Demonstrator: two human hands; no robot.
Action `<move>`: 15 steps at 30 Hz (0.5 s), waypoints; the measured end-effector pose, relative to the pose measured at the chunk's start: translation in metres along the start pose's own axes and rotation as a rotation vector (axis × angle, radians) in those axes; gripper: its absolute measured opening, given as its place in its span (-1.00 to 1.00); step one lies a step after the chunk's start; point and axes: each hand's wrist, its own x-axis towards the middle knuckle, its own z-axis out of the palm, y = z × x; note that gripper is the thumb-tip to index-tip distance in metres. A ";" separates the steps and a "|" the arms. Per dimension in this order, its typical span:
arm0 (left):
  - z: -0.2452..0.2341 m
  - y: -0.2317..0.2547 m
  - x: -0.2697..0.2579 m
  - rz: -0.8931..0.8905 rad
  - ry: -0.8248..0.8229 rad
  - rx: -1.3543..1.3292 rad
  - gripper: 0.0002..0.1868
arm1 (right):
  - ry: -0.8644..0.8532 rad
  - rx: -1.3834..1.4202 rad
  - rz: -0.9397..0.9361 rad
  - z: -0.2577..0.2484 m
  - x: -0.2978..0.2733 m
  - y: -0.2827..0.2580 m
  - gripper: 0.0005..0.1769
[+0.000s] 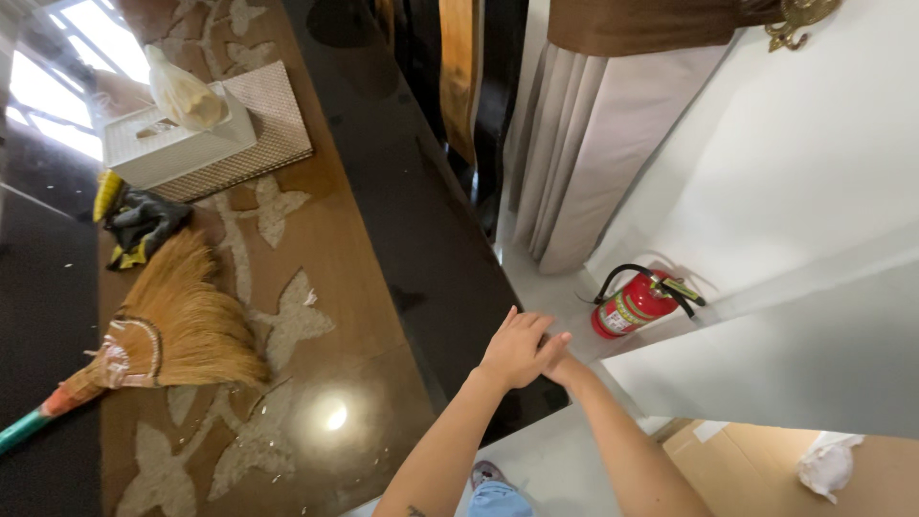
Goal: The person moves several dark wooden chairs one at a time, repositioning them around a dining table and near a counter. The person handles the chairs by the backrest and seat, sliding them into place.
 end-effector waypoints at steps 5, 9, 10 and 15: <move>0.013 -0.003 0.016 -0.002 -0.255 0.286 -0.25 | 0.037 -0.007 0.119 0.000 -0.011 0.004 -0.49; 0.011 0.000 0.018 -0.003 -0.376 0.483 -0.09 | 0.053 0.067 0.207 0.003 -0.016 -0.012 -0.46; 0.007 -0.001 0.020 0.030 -0.381 0.518 -0.08 | 0.063 0.083 0.234 0.001 -0.016 -0.018 -0.45; 0.009 -0.010 0.021 0.124 -0.440 0.625 -0.05 | 0.057 0.072 0.317 0.001 -0.013 -0.040 -0.55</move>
